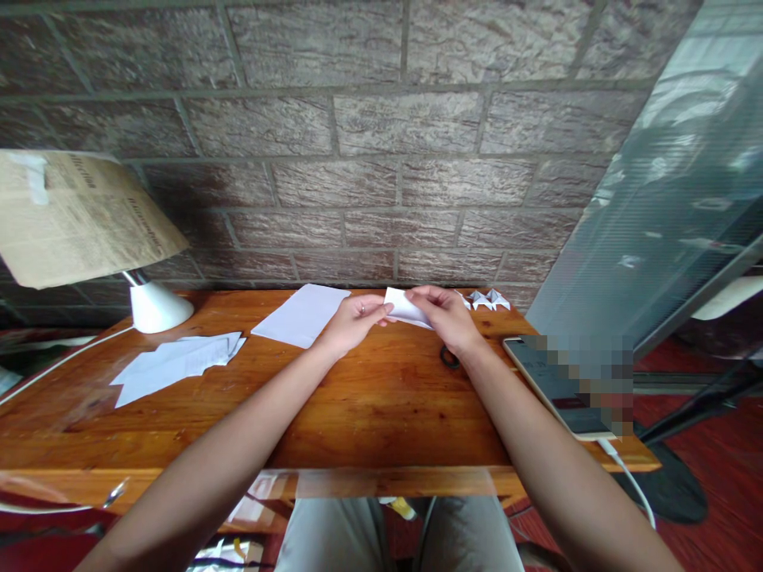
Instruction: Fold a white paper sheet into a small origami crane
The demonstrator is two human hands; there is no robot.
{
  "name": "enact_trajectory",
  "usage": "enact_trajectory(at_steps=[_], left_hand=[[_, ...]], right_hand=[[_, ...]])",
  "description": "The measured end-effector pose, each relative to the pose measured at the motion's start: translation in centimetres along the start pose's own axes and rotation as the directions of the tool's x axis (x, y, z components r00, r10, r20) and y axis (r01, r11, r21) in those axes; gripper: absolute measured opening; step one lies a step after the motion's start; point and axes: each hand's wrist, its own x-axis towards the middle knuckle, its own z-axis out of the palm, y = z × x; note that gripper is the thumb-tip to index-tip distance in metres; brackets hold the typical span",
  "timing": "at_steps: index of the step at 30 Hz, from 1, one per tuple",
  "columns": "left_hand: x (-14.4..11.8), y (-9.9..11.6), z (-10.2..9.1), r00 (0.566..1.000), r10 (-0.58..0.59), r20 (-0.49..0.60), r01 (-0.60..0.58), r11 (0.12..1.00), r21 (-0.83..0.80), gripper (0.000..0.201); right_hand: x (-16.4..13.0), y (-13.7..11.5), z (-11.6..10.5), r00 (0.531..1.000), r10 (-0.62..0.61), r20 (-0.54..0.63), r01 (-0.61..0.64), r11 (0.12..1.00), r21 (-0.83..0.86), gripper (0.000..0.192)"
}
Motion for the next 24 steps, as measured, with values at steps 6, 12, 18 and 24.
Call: enact_trajectory(at_steps=[6, 12, 18, 24], left_hand=[[-0.12, 0.48, -0.14, 0.997, -0.014, 0.077, 0.013, 1.0, 0.014, 0.037], [-0.03, 0.06, -0.3, 0.992, -0.074, 0.101, 0.086, 0.989, -0.122, 0.038], [-0.04, 0.23, -0.23, 0.991, -0.106, 0.077, 0.122, 0.962, -0.245, 0.039], [0.03, 0.39, -0.14, 0.997, -0.071, 0.037, 0.079, 0.936, -0.342, 0.043]], right_hand=[[-0.17, -0.33, -0.17, 0.999, 0.002, 0.038, -0.001, 1.0, -0.029, 0.034], [0.09, 0.11, -0.44, 0.999, 0.045, -0.016, -0.044, 0.998, 0.054, 0.037], [0.2, 0.04, -0.5, 0.992, 0.122, -0.009, -0.12, 0.983, 0.14, 0.035], [0.26, 0.1, -0.37, 0.997, 0.068, -0.027, -0.064, 0.987, 0.145, 0.033]])
